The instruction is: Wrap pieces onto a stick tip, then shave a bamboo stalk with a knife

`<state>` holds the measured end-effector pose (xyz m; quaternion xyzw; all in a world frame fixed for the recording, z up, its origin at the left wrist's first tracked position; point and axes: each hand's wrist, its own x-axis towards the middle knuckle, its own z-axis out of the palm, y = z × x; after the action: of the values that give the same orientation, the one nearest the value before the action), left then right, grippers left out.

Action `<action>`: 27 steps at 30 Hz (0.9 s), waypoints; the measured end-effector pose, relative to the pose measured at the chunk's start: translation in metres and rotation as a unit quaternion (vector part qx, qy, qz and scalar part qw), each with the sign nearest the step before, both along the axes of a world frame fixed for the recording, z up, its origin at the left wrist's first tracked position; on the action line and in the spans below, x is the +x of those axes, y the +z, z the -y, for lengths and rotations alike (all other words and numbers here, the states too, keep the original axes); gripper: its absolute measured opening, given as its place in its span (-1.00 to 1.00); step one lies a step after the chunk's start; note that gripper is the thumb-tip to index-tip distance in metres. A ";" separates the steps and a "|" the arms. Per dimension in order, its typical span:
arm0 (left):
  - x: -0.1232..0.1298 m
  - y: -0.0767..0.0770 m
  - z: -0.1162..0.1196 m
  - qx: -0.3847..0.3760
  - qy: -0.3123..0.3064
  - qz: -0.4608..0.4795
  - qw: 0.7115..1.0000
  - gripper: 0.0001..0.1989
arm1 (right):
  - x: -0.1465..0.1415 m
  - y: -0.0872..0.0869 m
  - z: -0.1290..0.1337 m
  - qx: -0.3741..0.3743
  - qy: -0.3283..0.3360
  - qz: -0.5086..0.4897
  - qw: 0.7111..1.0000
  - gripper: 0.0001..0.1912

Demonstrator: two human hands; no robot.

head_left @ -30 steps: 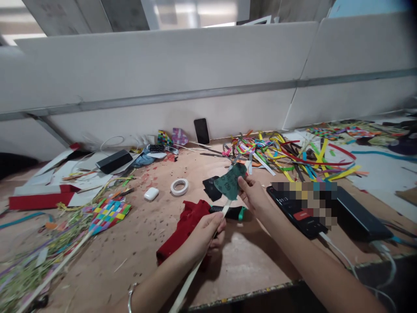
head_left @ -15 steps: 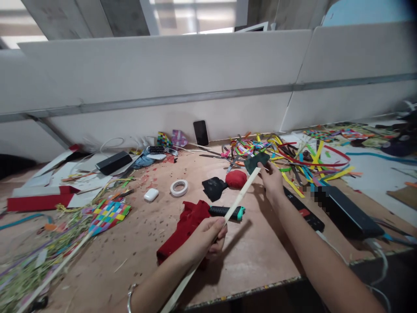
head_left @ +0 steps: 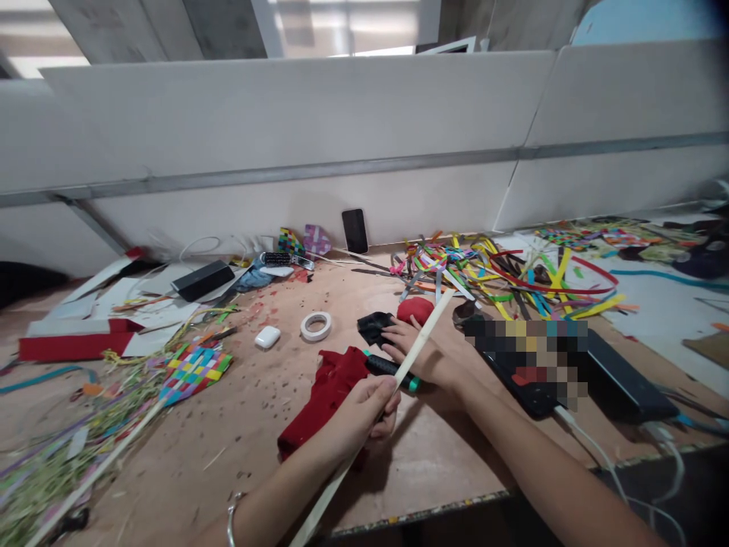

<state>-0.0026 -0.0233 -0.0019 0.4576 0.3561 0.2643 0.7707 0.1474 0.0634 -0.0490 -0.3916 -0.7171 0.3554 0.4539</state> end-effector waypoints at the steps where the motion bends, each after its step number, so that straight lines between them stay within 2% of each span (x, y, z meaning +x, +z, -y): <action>1: 0.000 -0.001 -0.001 -0.001 0.008 0.004 1.000 -0.58 | 0.001 0.004 0.000 -0.011 -0.005 -0.003 1.000 -0.84; 4: -0.001 -0.002 -0.003 0.020 0.059 0.008 0.998 -0.57 | 0.010 0.020 0.002 -0.109 -0.061 -0.117 0.985 -0.78; 6: 0.000 -0.001 -0.005 0.057 0.097 -0.009 0.994 -0.56 | 0.018 0.030 0.002 -0.195 -0.088 -0.250 0.944 -0.79; 8: 0.000 0.001 -0.005 0.096 0.122 -0.044 0.987 -0.56 | 0.026 0.038 0.003 -0.261 -0.081 -0.367 0.889 -0.78; 9: 0.000 0.002 -0.005 0.110 0.128 -0.064 0.984 -0.57 | 0.028 0.040 0.004 -0.282 -0.072 -0.406 0.866 -0.78; 11: 0.001 0.003 -0.004 0.128 0.129 -0.101 0.978 -0.59 | 0.031 0.045 0.008 -0.299 -0.053 -0.447 0.841 -0.79; 16: 0.001 0.005 -0.002 0.161 0.113 -0.154 0.968 -0.60 | 0.024 0.052 0.019 -0.290 -0.017 -0.480 0.827 -0.68; 20: 0.000 0.006 -0.001 0.188 0.097 -0.204 0.956 -0.60 | 0.021 0.049 0.018 -0.298 -0.006 -0.486 0.822 -0.65; 24: -0.001 0.006 -0.001 0.229 0.095 -0.257 0.934 -0.57 | 0.020 0.046 0.016 -0.296 0.013 -0.478 0.827 -0.62; 27: -0.001 0.005 0.000 0.237 0.085 -0.269 0.930 -0.57 | 0.017 0.048 0.016 -0.292 -0.007 -0.469 0.833 -0.59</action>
<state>-0.0039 -0.0230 0.0033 0.6491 0.5147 0.2721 0.4896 0.1643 0.0472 -0.0014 -0.2972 -0.2777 0.6862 0.6030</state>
